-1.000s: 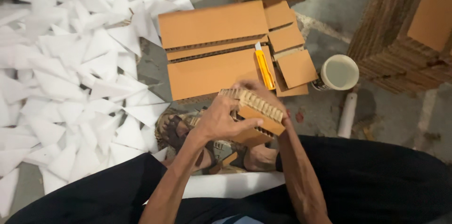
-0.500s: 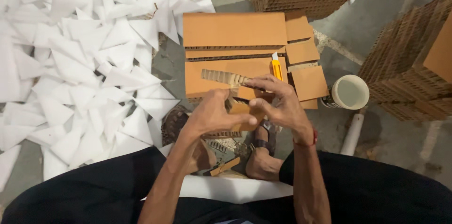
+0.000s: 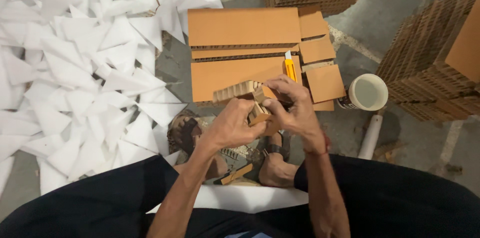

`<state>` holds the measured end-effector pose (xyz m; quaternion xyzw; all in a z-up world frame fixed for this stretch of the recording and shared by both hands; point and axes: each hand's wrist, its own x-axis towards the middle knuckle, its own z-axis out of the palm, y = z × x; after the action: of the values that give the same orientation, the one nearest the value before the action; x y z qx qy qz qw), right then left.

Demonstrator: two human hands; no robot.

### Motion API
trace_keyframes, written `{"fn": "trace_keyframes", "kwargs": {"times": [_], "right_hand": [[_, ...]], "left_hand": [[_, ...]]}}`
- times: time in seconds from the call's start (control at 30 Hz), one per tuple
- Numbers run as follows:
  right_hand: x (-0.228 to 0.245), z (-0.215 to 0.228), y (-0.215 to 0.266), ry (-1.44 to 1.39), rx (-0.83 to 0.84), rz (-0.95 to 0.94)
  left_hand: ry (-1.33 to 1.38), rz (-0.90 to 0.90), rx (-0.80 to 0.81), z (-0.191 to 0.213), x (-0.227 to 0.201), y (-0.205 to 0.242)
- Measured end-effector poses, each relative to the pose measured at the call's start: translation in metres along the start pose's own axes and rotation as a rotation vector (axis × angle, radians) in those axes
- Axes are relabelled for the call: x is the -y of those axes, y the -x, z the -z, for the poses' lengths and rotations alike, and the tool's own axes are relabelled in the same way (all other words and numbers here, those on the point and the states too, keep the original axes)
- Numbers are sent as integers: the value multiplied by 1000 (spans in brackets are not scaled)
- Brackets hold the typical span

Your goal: The person uses a yellow utility knife to cut strips from a large piece of corrugated cardboard placed on the floor. They repeatedly score the cardboard, snap off the cut sections, and fold the remaining piece to create a structured form. The cut strips are set aside, and the process continues with multiple cuts and folds.

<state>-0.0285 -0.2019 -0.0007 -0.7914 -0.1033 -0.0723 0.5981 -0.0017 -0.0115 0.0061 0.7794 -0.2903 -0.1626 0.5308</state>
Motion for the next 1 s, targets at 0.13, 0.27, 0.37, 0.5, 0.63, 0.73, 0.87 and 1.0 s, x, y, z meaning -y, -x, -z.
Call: {"fn": "trace_keyframes", "kwargs": {"times": [0.13, 0.27, 0.37, 0.5, 0.63, 0.73, 0.87, 1.0], "right_hand": [[-11, -19, 0, 153, -193, 31], [-25, -24, 0, 135, -313, -102], [-34, -27, -1, 184, -356, -117], [-44, -29, -2, -21, -404, -301], [-63, -20, -11, -405, -463, -428], [-63, -6, -6, -366, -286, -283], [-47, 9, -5, -179, 0, -30], [-42, 1, -11, 57, -40, -96]], "left_hand": [[-43, 87, 0, -1, 4, -4], [-46, 46, -25, -1, 14, -7], [-103, -104, -59, -1, 24, -11], [-153, 131, 52, -9, 32, -13], [-225, 30, 14, -23, 33, -12], [-106, 88, -50, -15, 25, -10], [40, 304, -68, 15, 9, -8], [-69, 108, -120, 15, 2, -8]]}}
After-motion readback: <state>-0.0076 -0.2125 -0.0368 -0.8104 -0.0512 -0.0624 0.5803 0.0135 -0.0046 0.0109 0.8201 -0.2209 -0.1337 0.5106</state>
